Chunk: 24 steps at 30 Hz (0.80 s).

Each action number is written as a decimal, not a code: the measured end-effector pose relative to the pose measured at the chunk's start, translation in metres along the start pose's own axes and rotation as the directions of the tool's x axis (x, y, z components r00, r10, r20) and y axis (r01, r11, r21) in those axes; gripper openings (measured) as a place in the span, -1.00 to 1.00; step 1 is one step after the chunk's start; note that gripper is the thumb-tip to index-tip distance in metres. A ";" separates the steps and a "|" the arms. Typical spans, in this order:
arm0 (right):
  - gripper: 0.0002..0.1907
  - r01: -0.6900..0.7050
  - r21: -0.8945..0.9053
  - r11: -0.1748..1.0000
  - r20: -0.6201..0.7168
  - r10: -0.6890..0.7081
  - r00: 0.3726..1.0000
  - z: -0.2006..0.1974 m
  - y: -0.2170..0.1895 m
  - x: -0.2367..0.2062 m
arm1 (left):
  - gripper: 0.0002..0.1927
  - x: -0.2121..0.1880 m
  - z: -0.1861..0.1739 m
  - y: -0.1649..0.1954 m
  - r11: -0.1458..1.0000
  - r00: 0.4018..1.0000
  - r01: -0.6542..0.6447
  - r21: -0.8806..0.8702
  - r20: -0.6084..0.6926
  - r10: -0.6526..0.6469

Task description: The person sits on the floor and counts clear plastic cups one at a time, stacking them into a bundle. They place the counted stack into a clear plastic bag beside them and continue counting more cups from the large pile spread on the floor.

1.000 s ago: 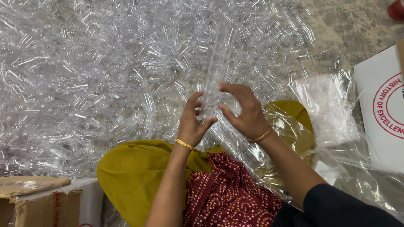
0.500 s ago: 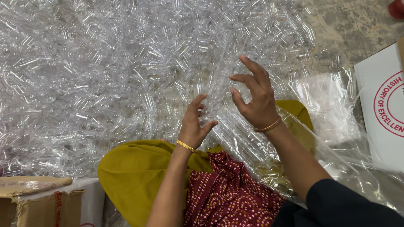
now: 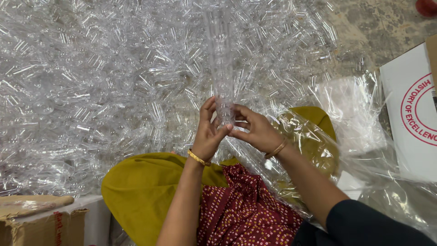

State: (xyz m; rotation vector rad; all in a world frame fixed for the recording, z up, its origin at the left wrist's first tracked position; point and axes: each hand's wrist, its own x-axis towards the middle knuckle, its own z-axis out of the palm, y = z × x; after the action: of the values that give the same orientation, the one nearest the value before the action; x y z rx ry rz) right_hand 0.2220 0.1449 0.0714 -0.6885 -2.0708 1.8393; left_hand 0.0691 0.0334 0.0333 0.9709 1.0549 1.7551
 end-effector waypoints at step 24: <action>-0.22 -0.127 -0.096 0.987 -0.084 0.119 0.989 0.012 0.009 -0.020 | -0.54 0.020 -0.010 -0.009 0.937 0.972 0.058 -0.345 -0.193 -0.132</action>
State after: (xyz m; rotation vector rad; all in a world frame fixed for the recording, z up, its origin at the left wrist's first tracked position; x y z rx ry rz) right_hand 0.2341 0.1245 0.0630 -0.9184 -2.1258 1.7489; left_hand 0.0555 0.0521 0.0253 0.5178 0.8745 1.9099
